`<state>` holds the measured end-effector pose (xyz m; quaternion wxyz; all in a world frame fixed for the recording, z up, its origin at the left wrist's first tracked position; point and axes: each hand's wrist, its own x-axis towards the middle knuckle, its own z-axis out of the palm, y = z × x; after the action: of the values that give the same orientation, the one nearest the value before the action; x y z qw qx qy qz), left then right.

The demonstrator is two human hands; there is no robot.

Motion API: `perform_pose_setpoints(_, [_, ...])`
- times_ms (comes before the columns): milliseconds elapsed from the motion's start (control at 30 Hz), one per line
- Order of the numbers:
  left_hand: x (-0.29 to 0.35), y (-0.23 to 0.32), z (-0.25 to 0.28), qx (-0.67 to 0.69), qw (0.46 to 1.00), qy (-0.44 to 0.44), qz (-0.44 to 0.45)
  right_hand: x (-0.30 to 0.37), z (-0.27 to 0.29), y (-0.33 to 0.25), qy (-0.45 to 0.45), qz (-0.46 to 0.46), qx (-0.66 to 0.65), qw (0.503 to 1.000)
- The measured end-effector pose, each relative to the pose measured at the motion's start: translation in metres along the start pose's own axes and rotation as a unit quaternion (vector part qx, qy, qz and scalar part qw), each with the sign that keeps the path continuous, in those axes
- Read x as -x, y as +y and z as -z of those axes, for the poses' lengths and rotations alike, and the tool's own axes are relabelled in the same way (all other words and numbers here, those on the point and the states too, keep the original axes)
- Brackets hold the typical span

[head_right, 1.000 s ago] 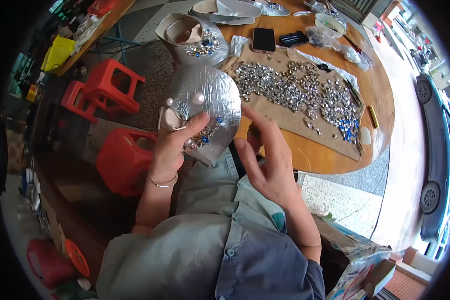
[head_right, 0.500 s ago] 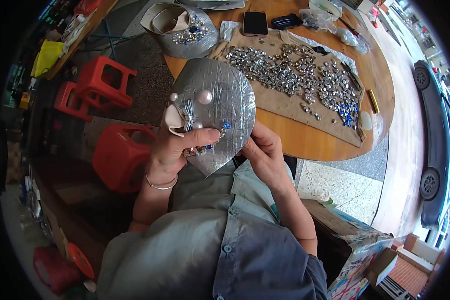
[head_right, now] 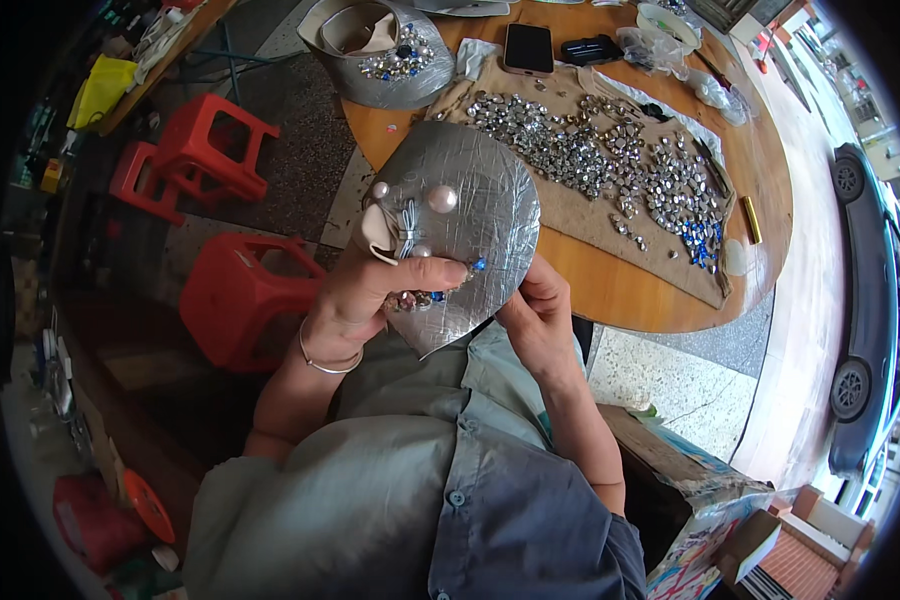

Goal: Attaching small decorative studs or rhinestones to a silver shoe upper by hand.

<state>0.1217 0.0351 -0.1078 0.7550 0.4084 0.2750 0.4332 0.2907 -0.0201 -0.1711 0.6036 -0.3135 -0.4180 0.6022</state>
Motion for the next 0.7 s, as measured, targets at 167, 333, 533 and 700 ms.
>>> perform_pose_setpoints(167, [-0.002, -0.005, 0.008, 0.017, 1.0, -0.015, 0.015, 0.002, -0.008, 0.005, 0.04, -0.006, 0.014, 0.999])
perform_pose_setpoints(333, [-0.002, -0.004, 0.015, 0.058, 0.995, -0.022, 0.072, 0.004, 0.016, 0.018, 0.029, -0.03, -0.005, 0.999])
perform_pose_setpoints(533, [-0.001, -0.002, 0.013, 0.059, 0.995, -0.032, 0.068, 0.007, 0.032, 0.033, -0.007, -0.026, -0.094, 0.995])
perform_pose_setpoints(700, [-0.001, -0.003, 0.017, 0.065, 0.995, -0.04, 0.061, 0.007, 0.021, 0.03, -0.01, -0.028, -0.104, 0.994])
